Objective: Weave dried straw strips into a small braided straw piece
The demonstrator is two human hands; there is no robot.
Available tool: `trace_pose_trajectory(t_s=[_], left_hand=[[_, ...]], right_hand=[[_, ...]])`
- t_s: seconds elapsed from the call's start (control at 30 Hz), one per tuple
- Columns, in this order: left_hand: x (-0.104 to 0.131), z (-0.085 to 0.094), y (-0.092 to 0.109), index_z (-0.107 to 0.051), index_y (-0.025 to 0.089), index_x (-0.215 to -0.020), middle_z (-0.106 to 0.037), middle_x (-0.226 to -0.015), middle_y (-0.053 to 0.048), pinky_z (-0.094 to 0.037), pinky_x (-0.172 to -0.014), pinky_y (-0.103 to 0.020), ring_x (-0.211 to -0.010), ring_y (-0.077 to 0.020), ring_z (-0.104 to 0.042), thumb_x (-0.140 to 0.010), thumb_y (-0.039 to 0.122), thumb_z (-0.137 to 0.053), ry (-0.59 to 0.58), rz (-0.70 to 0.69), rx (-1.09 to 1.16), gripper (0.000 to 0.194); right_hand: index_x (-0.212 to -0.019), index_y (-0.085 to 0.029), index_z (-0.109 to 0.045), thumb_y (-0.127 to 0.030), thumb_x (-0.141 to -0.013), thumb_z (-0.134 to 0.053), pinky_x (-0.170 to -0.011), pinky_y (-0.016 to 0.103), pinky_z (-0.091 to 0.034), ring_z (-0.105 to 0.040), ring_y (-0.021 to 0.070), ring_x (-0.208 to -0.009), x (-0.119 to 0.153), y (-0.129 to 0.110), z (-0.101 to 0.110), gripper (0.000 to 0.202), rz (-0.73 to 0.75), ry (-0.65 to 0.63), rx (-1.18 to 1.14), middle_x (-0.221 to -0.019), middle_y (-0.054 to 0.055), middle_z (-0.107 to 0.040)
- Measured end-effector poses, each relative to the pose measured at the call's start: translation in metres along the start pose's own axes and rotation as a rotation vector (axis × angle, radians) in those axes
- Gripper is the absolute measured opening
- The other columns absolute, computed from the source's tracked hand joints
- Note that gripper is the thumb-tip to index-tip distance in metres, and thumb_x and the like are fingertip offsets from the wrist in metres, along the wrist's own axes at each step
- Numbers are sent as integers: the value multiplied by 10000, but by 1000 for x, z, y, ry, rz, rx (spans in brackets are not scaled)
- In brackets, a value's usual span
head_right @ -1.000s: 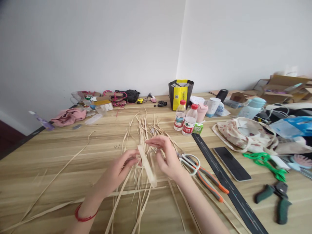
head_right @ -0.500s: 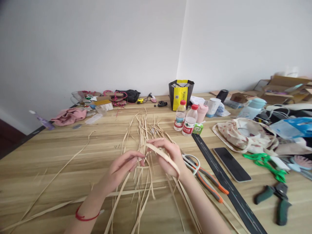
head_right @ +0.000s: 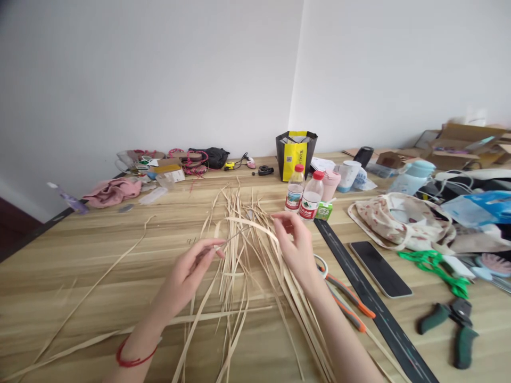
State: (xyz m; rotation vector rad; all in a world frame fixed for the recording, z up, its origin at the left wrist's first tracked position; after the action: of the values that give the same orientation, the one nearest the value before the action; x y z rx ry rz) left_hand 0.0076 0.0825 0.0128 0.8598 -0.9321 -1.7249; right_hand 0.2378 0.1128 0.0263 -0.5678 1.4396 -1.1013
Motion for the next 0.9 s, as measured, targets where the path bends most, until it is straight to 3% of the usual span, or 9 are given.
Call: trace_pose_trajectory(t_s=[0.03,0.1,0.2,0.3,0.4,0.57,0.63,0.77,0.9], left_hand=[[0,3,0,-530,251,-1184,-648,-1001,-36,-445,-675,-273,-845,-173,-599,-967,346,-379,25,-10,-44,280],[0,6,2,-523,242,-1198,-652,-1019,-47,-450,-749,-297,-897,-187,-606,-970,325,-377,64,-44,-119,284],[-1,6,6,-531,226,-1188,-665,-1024,-56,-428,-854,-328,-974,-197,-602,-970,284,-380,104,-122,-165,271],[-1,8,6,-535,235,-1189,-675,-1018,-42,-419,-860,-322,-948,-184,-601,-969,274,-393,142,-142,-125,264],[-1,13,0,-520,244,-1217,-675,-997,-34,-428,-717,-282,-773,-155,-573,-960,306,-422,197,-83,7,282],[0,12,3,-483,255,-1297,-653,-992,-33,-390,-625,-261,-610,-118,-414,-959,320,-426,161,-58,228,348],[1,11,7,-486,249,-1300,-651,-987,-37,-391,-644,-264,-619,-118,-409,-956,312,-433,153,-67,265,353],[1,6,8,-520,229,-1265,-647,-955,-40,-379,-607,-253,-615,-118,-410,-947,324,-447,101,-36,274,340],[2,-3,4,-544,239,-1235,-652,-915,-28,-385,-610,-242,-637,-122,-441,-941,346,-457,21,18,249,325]], right_hand=[[-915,-200,-660,-445,-876,-538,-542,254,-440,-532,144,-587,-1,2,0,276,-51,-44,-12,-692,8,-592],[-878,-184,-685,-512,-924,-405,-425,238,-319,-390,113,-448,4,3,-13,434,-162,-268,-63,-531,-29,-453],[-846,-169,-693,-513,-907,-460,-431,234,-268,-341,97,-454,20,-7,-36,420,-198,-568,-105,-528,-38,-414],[-721,-157,-671,-446,-831,-625,-512,236,-333,-443,110,-570,29,-20,-50,312,-120,-682,-81,-634,-6,-520],[-683,-152,-680,-423,-810,-657,-556,240,-357,-490,125,-629,36,-22,-62,301,-50,-769,33,-667,15,-574],[-752,-163,-650,-430,-852,-587,-451,213,-348,-479,93,-448,51,9,-75,291,-250,-904,76,-546,-17,-606],[-835,-170,-635,-417,-863,-566,-459,211,-403,-566,108,-480,55,15,-81,258,-327,-902,-44,-671,13,-686],[-992,-161,-645,-381,-868,-546,-668,275,-525,-684,182,-823,47,10,-83,271,-321,-751,-247,-940,85,-725],[-925,-136,-698,-400,-902,-492,-785,312,-525,-678,190,-855,39,2,-78,336,-298,-610,-200,-892,92,-736]])
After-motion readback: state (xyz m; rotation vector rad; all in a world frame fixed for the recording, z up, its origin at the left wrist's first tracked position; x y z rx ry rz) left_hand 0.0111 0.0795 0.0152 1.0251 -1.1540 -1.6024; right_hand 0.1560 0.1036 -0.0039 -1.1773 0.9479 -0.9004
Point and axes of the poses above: each hand's wrist, its own x-axis away from the middle knuckle, its own z-axis out of the back of the hand, y = z × x, the point moved 9 cm from there along -x, towards the middle knuckle
